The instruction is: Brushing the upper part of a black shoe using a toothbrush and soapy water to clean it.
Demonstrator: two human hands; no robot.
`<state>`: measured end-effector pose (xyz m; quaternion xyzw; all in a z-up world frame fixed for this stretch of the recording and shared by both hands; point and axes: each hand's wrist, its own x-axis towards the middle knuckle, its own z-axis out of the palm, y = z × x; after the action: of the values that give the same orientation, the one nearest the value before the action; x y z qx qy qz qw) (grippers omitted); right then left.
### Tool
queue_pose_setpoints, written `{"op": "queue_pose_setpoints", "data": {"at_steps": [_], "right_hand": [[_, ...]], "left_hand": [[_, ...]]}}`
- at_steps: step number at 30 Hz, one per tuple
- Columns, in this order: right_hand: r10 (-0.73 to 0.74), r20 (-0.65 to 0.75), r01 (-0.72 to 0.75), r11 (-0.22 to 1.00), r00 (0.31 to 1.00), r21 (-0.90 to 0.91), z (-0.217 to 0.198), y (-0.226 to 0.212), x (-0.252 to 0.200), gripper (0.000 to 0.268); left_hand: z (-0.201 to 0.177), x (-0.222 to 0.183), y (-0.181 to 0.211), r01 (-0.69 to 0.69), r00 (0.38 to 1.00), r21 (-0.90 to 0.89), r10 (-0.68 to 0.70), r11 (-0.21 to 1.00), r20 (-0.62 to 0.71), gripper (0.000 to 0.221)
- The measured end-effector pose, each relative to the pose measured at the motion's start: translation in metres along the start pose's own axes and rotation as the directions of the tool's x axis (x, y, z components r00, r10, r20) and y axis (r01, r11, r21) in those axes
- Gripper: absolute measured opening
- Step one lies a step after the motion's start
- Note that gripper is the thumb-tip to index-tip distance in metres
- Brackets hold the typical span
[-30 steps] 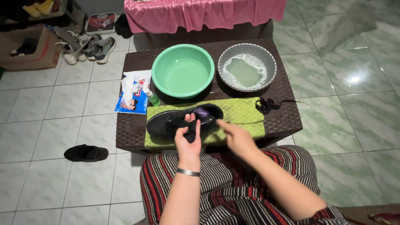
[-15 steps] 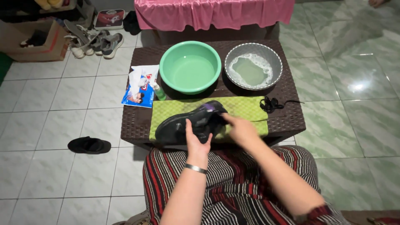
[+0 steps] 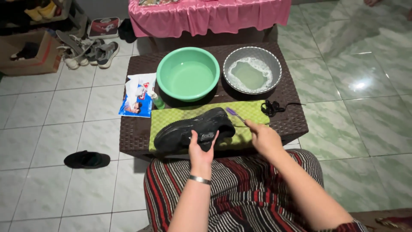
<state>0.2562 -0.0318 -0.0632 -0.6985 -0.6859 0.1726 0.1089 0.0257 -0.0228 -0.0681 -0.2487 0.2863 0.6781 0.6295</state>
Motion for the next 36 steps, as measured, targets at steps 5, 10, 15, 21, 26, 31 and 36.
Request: {"op": "queue_pose_setpoints", "data": {"at_steps": [5,10,15,21,26,31,36], "right_hand": [[-0.272,-0.177,0.305,0.931,0.946,0.2,0.0,-0.064,-0.036,0.056],[-0.042,-0.238,0.102,0.964,0.97,0.244,-0.02,-0.021,-0.022,0.053],[-0.264,-0.344,0.36,0.898,0.901,0.254,0.004,-0.046,-0.03,0.055],[-0.067,-0.51,0.278,0.894,0.857,0.35,-0.024,-0.018,-0.008,0.041],[-0.244,-0.494,0.386,0.898,0.835,0.21,0.005,-0.036,-0.012,0.044],[-0.05,-0.526,0.215,0.941,0.849,0.259,-0.02,-0.03,0.007,0.041],[-0.314,-0.517,0.394,0.918,0.796,0.05,-0.006,-0.087,-0.006,0.055]], "left_hand": [[0.016,-0.006,-0.009,-0.065,0.995,0.075,0.059,0.995,0.084,0.035],[0.034,-0.034,0.001,-0.159,0.985,0.083,0.153,0.984,0.075,0.031],[0.047,-0.043,0.001,-0.252,0.955,0.1,0.231,0.963,0.184,0.028],[0.036,-0.044,0.011,-0.303,0.921,0.151,0.248,0.941,0.3,0.027],[0.04,-0.056,0.006,-0.363,0.883,0.192,0.27,0.912,0.385,0.028],[0.02,-0.033,0.005,-0.426,0.846,0.242,0.289,0.872,0.449,0.036],[0.03,-0.053,-0.009,-0.499,0.805,0.273,0.323,0.822,0.498,0.042]]}}
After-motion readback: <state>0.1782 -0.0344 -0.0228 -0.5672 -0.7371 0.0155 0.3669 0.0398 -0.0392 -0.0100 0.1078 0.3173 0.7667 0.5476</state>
